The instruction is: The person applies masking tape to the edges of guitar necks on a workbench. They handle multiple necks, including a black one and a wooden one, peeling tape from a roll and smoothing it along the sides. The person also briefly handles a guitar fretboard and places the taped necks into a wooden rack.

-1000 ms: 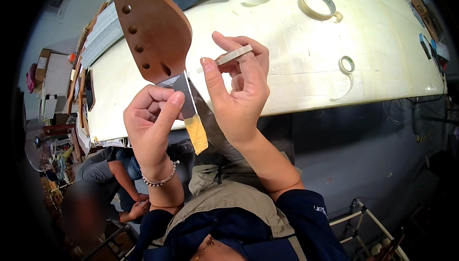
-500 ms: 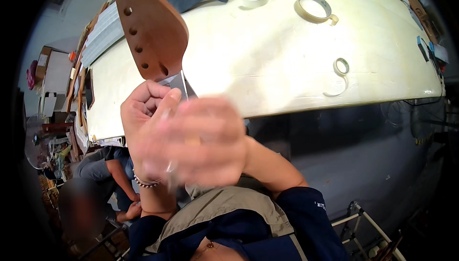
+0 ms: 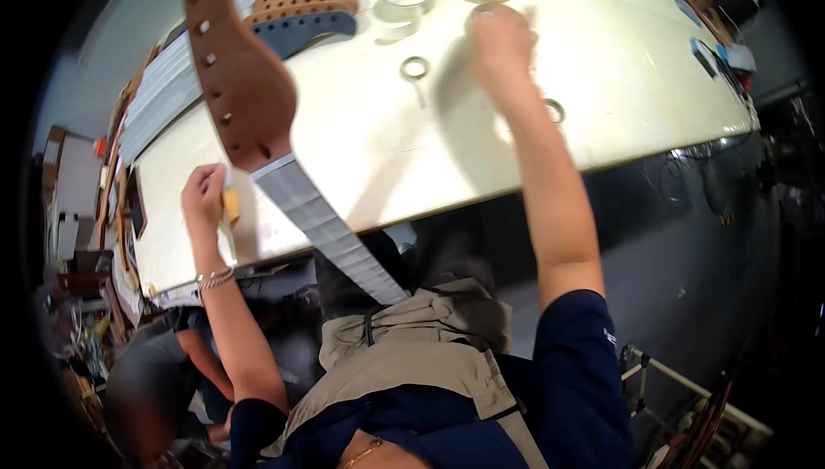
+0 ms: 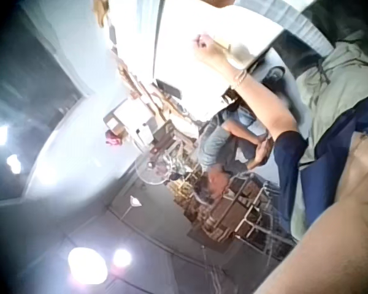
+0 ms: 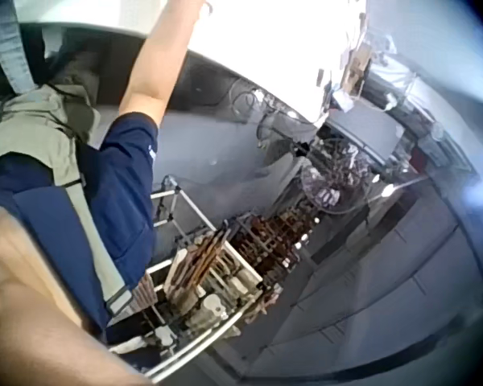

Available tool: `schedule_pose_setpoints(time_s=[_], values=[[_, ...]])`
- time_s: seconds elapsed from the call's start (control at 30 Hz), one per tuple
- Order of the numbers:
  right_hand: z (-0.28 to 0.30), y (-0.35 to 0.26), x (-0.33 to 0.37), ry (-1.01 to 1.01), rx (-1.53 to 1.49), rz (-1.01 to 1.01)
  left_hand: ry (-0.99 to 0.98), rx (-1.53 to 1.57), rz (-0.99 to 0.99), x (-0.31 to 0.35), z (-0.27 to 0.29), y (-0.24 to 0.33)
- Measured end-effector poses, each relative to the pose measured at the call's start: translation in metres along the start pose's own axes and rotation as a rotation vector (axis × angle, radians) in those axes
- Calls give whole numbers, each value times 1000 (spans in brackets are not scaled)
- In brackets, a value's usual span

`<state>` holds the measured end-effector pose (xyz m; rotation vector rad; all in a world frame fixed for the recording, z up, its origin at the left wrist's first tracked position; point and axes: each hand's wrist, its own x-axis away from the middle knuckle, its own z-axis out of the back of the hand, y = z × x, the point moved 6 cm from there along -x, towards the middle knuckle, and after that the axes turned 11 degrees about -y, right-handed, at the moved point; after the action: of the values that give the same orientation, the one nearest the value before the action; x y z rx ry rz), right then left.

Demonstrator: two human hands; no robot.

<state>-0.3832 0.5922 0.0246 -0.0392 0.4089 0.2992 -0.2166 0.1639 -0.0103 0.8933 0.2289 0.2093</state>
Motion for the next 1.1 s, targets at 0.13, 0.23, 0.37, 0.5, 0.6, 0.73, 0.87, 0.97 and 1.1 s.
schedule_pose_setpoints(time_s=[0.13, 0.23, 0.37, 0.5, 0.6, 0.73, 0.87, 0.97, 1.1], values=[[8, 38, 16, -25, -210, -121, 129, -356, -85, 8, -7, 33], [28, 15, 37, 41, -1306, -241, 269, -251, -176, 31, -2, 79], [67, -59, 76, 55, -2266, 64, 325, 56, -231, 65, -15, 119], [87, -116, 101, 142, -2389, 197, 286, 234, -381, 98, -35, 142], [95, -137, 111, 197, -2290, 298, 176, 405, -369, 110, -53, 154], [105, -151, 129, 367, -1849, 199, 20, 429, -347, 110, -70, 163], [125, -168, 134, 369, -1406, 414, -9, 577, -277, 109, -75, 161], [129, -173, 134, 205, -1415, 440, -20, 543, -258, 108, -75, 158], [111, -165, 131, 166, -2246, 171, -88, 706, -202, 106, -70, 152]])
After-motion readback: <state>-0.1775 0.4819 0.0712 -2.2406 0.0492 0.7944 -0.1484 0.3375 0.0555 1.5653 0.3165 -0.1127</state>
